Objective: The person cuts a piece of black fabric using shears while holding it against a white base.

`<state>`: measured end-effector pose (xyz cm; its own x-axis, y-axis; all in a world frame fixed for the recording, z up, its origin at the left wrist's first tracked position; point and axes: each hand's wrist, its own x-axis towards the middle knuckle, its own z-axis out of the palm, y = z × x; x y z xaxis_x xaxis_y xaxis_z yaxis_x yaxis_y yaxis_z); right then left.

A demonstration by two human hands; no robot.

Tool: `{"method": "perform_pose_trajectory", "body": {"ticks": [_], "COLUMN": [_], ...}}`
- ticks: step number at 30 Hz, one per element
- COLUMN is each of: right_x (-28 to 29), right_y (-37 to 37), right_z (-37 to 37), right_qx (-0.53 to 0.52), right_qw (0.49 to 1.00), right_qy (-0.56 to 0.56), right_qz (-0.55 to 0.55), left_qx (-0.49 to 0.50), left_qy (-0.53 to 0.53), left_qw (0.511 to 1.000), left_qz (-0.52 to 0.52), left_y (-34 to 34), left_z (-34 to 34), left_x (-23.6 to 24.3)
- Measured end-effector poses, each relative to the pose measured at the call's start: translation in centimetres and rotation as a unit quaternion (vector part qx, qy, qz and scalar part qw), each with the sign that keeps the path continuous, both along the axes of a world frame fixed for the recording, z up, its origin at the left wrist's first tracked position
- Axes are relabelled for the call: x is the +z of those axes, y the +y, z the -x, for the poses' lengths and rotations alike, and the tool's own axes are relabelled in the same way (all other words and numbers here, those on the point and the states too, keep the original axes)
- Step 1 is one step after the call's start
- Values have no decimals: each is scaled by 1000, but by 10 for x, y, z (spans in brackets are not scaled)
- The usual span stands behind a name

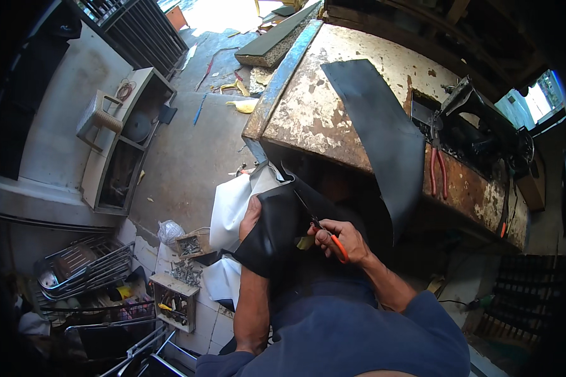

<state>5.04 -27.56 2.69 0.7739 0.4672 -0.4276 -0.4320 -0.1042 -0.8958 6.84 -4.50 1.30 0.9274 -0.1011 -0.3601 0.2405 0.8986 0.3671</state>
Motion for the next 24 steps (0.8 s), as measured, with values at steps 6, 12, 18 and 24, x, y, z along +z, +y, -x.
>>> {"method": "perform_pose_trajectory", "body": {"ticks": [6, 12, 18, 24], "right_x": [0, 4, 7, 20], "right_y": [5, 13, 26, 34], "right_z": [-7, -8, -22, -36], "right_qx": [13, 3, 8, 34], "right_qw": [1000, 1000, 1000, 999], "right_qy": [-22, -20, -10, -15], "right_qz": [-3, -8, -19, -15], "left_qx": [-32, 0, 34, 54], "left_qy": [-18, -58, -30, -33], "left_qw": [999, 996, 989, 986], "left_qz": [-7, -73, -140, -156], "left_y": [12, 3, 0, 2], "left_z": [4, 5, 6, 11], "left_x": [6, 17, 26, 32]}}
